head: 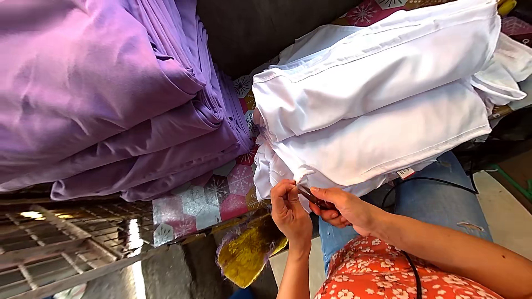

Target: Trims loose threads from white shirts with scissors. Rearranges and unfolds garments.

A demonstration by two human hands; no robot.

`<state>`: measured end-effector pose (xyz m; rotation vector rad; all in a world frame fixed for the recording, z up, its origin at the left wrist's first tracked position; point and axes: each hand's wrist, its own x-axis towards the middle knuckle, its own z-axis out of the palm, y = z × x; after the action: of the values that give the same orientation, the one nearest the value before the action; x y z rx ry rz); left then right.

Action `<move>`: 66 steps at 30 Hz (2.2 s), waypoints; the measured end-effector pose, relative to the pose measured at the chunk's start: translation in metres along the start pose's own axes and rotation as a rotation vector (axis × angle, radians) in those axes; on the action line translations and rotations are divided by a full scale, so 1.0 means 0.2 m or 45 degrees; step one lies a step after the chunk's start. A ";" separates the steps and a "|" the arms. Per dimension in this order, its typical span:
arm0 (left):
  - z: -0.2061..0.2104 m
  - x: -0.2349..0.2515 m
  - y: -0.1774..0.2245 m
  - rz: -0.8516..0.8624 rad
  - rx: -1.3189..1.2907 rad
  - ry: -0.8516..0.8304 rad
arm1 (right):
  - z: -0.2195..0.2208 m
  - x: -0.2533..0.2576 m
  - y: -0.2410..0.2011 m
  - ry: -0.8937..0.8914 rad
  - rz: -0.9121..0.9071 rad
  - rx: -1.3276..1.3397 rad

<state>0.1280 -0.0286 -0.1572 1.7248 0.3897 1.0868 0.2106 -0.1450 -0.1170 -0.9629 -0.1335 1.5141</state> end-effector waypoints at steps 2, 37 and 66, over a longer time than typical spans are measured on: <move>-0.01 0.00 0.00 0.002 -0.005 -0.008 | 0.00 0.00 -0.01 -0.028 0.018 0.001; -0.13 0.20 -0.04 -0.781 -0.290 -0.638 | -0.36 0.13 -0.23 0.180 -0.515 -0.446; -0.25 0.16 0.04 -0.481 -0.568 0.284 | -0.40 0.19 -0.18 0.255 -0.532 -0.362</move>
<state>0.1037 0.0191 -0.1309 1.0885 0.5414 0.9966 0.2931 -0.1401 -0.1647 -1.2209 -0.3892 1.0248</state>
